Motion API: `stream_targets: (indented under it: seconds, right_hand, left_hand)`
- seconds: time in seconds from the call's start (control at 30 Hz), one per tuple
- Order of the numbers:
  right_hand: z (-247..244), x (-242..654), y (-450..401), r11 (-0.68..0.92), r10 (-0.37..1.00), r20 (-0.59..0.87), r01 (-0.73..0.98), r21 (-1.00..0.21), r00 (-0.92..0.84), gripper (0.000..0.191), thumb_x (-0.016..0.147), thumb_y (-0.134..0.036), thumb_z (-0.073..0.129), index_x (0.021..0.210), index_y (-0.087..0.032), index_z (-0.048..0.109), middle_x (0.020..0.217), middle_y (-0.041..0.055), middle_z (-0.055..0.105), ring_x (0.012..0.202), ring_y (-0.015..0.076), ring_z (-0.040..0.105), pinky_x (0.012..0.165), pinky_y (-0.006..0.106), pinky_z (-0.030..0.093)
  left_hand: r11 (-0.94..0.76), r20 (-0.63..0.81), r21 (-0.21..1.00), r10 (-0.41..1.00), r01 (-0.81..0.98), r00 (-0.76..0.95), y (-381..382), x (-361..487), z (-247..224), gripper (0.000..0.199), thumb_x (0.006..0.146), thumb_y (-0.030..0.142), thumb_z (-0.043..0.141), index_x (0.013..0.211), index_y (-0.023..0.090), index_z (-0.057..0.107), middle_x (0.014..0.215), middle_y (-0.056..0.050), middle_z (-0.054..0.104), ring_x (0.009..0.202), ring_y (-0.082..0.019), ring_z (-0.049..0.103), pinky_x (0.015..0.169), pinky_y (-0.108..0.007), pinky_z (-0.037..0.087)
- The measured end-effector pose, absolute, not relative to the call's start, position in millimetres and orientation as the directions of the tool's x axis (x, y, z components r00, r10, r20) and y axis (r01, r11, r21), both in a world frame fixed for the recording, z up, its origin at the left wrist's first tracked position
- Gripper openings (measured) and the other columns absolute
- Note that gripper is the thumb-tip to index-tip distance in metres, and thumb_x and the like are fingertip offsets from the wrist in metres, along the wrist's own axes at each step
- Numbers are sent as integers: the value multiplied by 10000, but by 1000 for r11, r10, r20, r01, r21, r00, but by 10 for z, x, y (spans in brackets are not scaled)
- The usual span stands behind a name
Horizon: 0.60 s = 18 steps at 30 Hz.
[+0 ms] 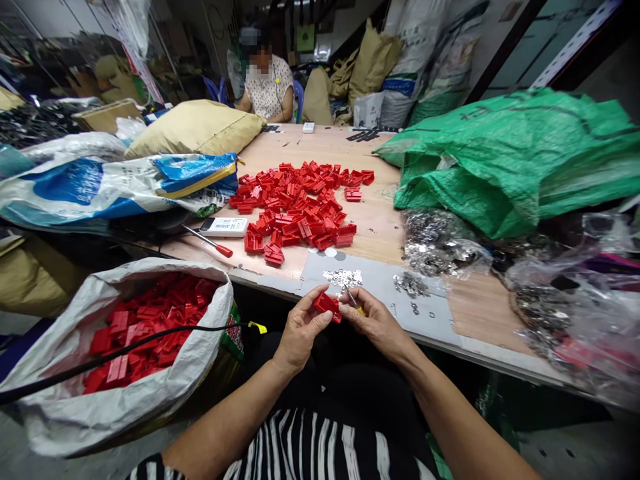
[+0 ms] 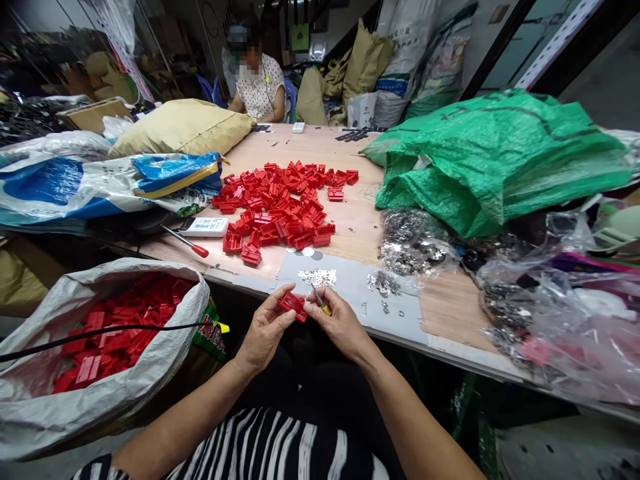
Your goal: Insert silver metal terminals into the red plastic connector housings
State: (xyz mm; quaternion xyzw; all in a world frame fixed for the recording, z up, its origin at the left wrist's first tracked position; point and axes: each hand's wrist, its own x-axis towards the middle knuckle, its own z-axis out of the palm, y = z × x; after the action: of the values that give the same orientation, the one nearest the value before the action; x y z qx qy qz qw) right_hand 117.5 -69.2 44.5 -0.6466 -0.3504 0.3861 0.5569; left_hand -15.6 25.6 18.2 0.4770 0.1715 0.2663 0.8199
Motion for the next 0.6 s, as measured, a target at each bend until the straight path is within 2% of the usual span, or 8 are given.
stream_targets:
  seconds: [0.1,0.2,0.3,0.37,0.47,0.6]
  right_hand:
    - [464,1193,-714,-164,882,-147,-1,-987,447,365,858,-543,557,977,-200,515,673,-53,433,512,85,331,477,226,273]
    - [438,1218,-755,-195,879,-103,154,-969,466,343,913,-497,466,1063,-200,552,739,-17,488,542,107,408,505,247,336]
    - [391,1229,-788,-195,882,47,453,-870,468,296,930,-388,438,1073,-203,619,855,41,551,708,163,534,666,304,436]
    - [360,1223,-794,-194,884,113,576,-794,453,270,921,-328,453,1080,-204,634,905,63,587,795,188,565,744,328,449]
    - [317,1206,-775,-211,884,131,632,-746,449,232,903,-269,490,1085,-207,620,925,58,635,816,190,592,758,322,458]
    - [275,1203,-723,-212,897,125,661,-720,425,157,886,-222,515,998,-206,624,898,34,662,811,182,617,746,306,463]
  left_hand:
    - [413,-33,867,607,-280,794,279,-155,199,507,788,230,689,1278,237,558,1134,-54,683,1073,-196,608,1018,-356,418]
    - [357,-27,900,620,-252,784,319,-153,204,498,775,242,700,1256,240,570,1134,-54,680,1066,-199,611,992,-347,438]
    - [176,31,966,648,-190,761,391,-150,166,441,753,251,718,1179,223,610,1118,-58,675,1010,-195,628,922,-322,480]
    - [7,103,990,656,-143,748,459,-141,122,404,753,257,717,1144,218,624,1080,-54,679,952,-187,639,884,-311,492]
    - [-220,192,974,637,-63,746,573,-109,64,380,763,243,704,1135,225,630,1045,-49,689,919,-187,645,883,-316,491]
    - [-408,272,913,583,-14,766,682,-46,36,377,754,178,694,1123,235,641,1040,-46,704,936,-196,649,896,-327,491]
